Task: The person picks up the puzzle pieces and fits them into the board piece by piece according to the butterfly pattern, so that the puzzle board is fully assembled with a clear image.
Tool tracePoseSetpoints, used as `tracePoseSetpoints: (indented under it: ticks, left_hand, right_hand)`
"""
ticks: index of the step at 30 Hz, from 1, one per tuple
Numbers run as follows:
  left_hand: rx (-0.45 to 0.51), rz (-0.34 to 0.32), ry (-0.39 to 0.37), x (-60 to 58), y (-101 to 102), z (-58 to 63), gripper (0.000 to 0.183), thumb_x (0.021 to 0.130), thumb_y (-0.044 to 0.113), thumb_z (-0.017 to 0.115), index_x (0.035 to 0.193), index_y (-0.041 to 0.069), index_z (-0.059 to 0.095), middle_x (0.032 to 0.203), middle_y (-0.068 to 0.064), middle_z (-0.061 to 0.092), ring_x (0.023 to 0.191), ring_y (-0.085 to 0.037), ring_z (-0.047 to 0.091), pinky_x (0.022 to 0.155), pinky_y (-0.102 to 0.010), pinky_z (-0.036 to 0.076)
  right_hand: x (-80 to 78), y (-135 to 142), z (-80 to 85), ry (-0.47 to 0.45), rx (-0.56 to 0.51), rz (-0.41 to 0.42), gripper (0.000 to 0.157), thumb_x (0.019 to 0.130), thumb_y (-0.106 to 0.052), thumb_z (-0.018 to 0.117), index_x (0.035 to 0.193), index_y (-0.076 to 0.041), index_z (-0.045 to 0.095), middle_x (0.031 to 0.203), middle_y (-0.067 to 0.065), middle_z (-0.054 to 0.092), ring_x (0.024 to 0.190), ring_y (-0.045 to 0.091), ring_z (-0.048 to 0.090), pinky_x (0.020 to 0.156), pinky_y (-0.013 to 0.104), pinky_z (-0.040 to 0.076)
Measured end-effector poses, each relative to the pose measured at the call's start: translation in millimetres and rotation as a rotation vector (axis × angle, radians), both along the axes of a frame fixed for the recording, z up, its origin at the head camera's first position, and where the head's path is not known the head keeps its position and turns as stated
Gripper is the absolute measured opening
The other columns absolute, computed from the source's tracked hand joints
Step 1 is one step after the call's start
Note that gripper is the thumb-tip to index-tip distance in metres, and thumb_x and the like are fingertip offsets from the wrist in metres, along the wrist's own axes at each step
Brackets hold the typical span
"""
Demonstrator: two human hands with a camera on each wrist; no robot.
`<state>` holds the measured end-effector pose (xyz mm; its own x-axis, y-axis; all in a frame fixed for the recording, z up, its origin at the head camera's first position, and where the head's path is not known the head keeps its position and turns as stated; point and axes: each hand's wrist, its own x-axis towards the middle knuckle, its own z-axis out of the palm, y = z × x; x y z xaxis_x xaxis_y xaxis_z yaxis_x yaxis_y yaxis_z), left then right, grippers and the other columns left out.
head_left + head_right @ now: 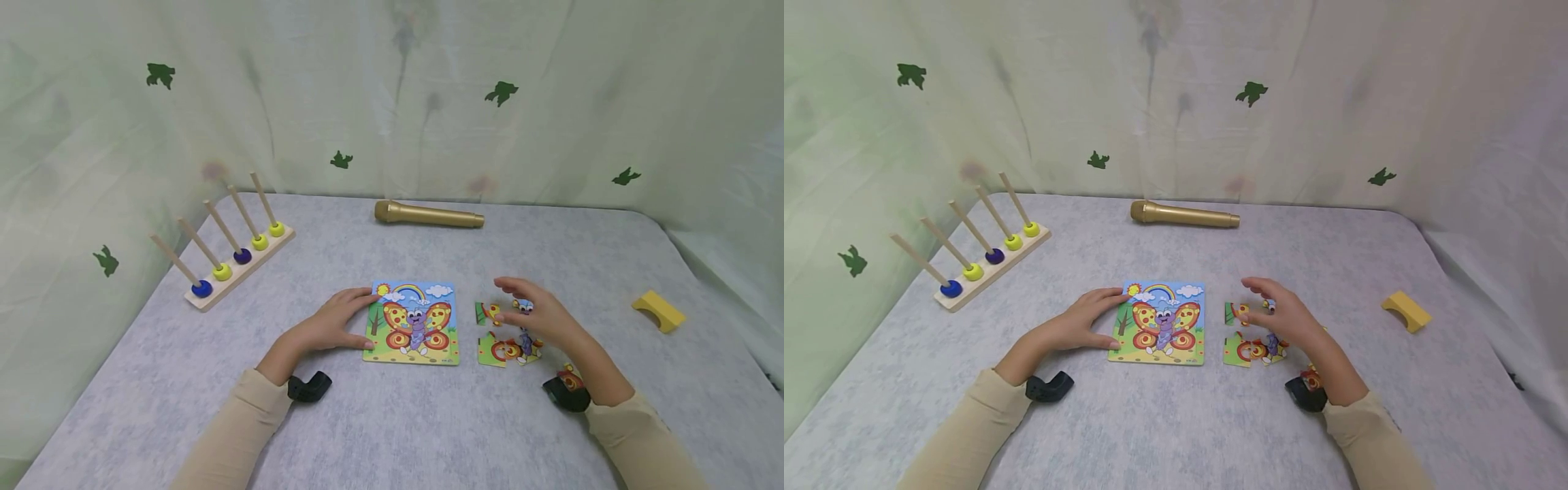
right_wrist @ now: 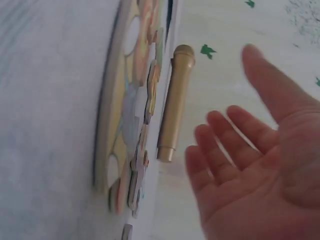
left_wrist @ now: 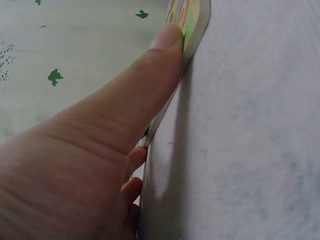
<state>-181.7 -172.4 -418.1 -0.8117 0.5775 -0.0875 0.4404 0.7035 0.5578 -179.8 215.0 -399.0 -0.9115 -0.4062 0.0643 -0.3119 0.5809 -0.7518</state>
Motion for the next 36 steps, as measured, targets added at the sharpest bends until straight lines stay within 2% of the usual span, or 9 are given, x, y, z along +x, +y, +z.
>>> tracePoseSetpoints:
  ticks: [5,10,17,23,27,30,36]
  left_hand:
    - [-0.005,0.002,0.003,-0.1,-0.3,-0.6,0.088,0.070,0.053,0.069,0.141,0.017,0.031,0.145,-0.007,0.022,0.132,-0.029,0.014,0.102,-0.051,0.016]
    - [0.006,0.002,0.005,1.0,0.0,0.0,0.088,0.070,0.052,0.069,0.141,0.017,0.031,0.145,-0.008,0.022,0.132,-0.030,0.014,0.102,-0.052,0.016]
    - [0.001,0.004,0.010,0.6,-0.8,-2.3,0.089,0.070,0.056,0.067,0.142,0.019,0.030,0.146,-0.006,0.021,0.132,-0.029,0.013,0.102,-0.052,0.016]
    - [-0.009,0.010,0.014,0.1,-0.8,-3.7,0.090,0.070,0.056,0.067,0.142,0.019,0.029,0.146,-0.006,0.021,0.132,-0.029,0.013,0.102,-0.052,0.016]
    - [-0.009,0.009,0.014,0.2,-0.5,-3.9,0.089,0.070,0.056,0.067,0.142,0.019,0.030,0.146,-0.006,0.021,0.132,-0.029,0.013,0.102,-0.052,0.016]
    - [-0.004,0.009,0.013,0.2,-0.6,-3.8,0.090,0.069,0.056,0.067,0.142,0.019,0.029,0.146,-0.006,0.021,0.132,-0.028,0.013,0.102,-0.052,0.016]
    - [-0.007,0.010,0.025,-0.5,-1.3,-4.4,0.090,0.069,0.058,0.066,0.142,0.020,0.029,0.145,-0.006,0.021,0.132,-0.028,0.014,0.102,-0.050,0.016]
  right_hand:
    - [-3.0,3.6,-12.1,-0.033,0.043,0.004,0.063,0.079,-0.031,0.069,0.131,-0.006,0.044,0.128,0.013,0.047,0.112,0.032,0.043,0.090,0.050,0.036]
    - [-4.4,5.6,-20.8,-0.061,0.087,0.016,0.062,0.079,-0.031,0.069,0.130,-0.005,0.045,0.129,0.012,0.046,0.119,0.030,0.039,0.095,0.049,0.031]
    - [-5.5,5.5,-25.9,-0.010,0.112,0.049,0.053,0.081,-0.024,0.067,0.127,-0.005,0.049,0.127,0.012,0.048,0.118,0.030,0.040,0.095,0.048,0.032]
    - [-4.9,1.6,-24.0,0.027,0.134,0.054,0.049,0.081,-0.016,0.067,0.125,-0.003,0.051,0.125,0.013,0.049,0.116,0.030,0.042,0.094,0.048,0.034]
    - [-4.3,1.1,-22.8,0.021,0.148,0.027,0.049,0.082,-0.022,0.067,0.126,-0.005,0.053,0.124,0.013,0.048,0.114,0.030,0.043,0.092,0.049,0.036]
    - [-3.7,0.0,-20.3,0.024,0.138,0.009,0.050,0.081,-0.026,0.067,0.126,-0.008,0.053,0.120,0.012,0.047,0.106,0.027,0.045,0.087,0.047,0.039]
    - [0.1,-10.4,-4.6,0.154,0.057,0.072,0.047,0.080,-0.016,0.069,0.124,-0.005,0.055,0.110,0.010,0.048,0.091,0.024,0.044,0.072,0.040,0.043]
